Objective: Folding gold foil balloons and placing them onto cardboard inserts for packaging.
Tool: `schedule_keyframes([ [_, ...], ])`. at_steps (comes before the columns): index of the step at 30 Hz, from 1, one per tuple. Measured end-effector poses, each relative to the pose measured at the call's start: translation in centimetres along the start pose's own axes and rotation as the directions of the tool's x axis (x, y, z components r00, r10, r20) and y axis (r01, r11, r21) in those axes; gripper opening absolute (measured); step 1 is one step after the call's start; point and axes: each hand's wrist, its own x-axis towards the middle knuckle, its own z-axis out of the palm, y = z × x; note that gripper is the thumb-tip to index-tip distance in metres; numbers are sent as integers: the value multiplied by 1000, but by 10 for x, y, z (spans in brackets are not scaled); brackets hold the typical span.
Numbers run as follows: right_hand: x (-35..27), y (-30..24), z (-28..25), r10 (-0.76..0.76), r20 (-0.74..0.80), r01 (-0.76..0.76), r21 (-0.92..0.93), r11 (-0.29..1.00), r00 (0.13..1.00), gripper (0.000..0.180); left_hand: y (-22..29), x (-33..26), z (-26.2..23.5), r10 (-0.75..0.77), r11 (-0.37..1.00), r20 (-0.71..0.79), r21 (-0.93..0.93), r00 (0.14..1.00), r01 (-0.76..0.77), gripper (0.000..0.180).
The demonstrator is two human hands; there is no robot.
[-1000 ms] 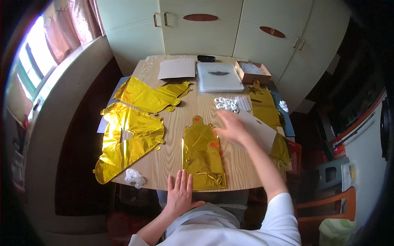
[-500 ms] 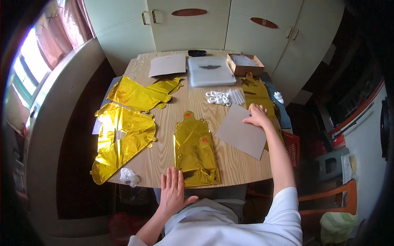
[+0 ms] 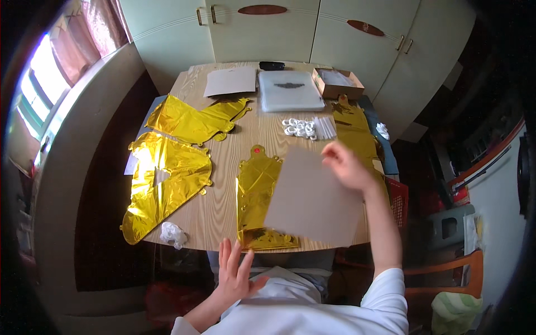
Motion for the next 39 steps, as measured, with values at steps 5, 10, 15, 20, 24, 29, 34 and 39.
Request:
schedule_keyframes([
  [5, -11, -21, 103, -136, 225, 177, -173, 969, 965, 18, 30, 32, -27, 166, 986, 190, -39, 968, -162, 47],
  [10, -11, -17, 156, -255, 240, 292, -136, 947, 937, 19, 19, 29, 17, -3, 999, 373, 48, 928, -16, 56],
  [15, -10, -5, 165, -328, 202, 362, -158, 919, 923, 19, 6, 24, 34, -117, 990, 437, 127, 892, 68, 67],
  [20, 15, 33, 141, -404, 69, 408, -259, 876, 912, 23, 2, 21, 35, -127, 985, 452, 159, 883, 60, 67],
  [24, 35, 65, 108, -313, 77, 323, -239, 916, 946, 35, 1, 23, 35, -130, 985, 471, 163, 873, 58, 66],
  [29, 37, 79, 109, -283, 173, 326, -334, 885, 944, 43, -2, 27, 32, -125, 985, 507, 163, 853, 47, 65],
  [34, 36, 91, 117, -327, 141, 356, -332, 873, 934, 42, -6, 33, 33, -138, 987, 516, 144, 846, 73, 62],
  [39, 36, 93, 121, -343, 104, 358, -318, 878, 934, 38, -10, 40, 36, -154, 985, 529, 151, 834, 86, 61],
])
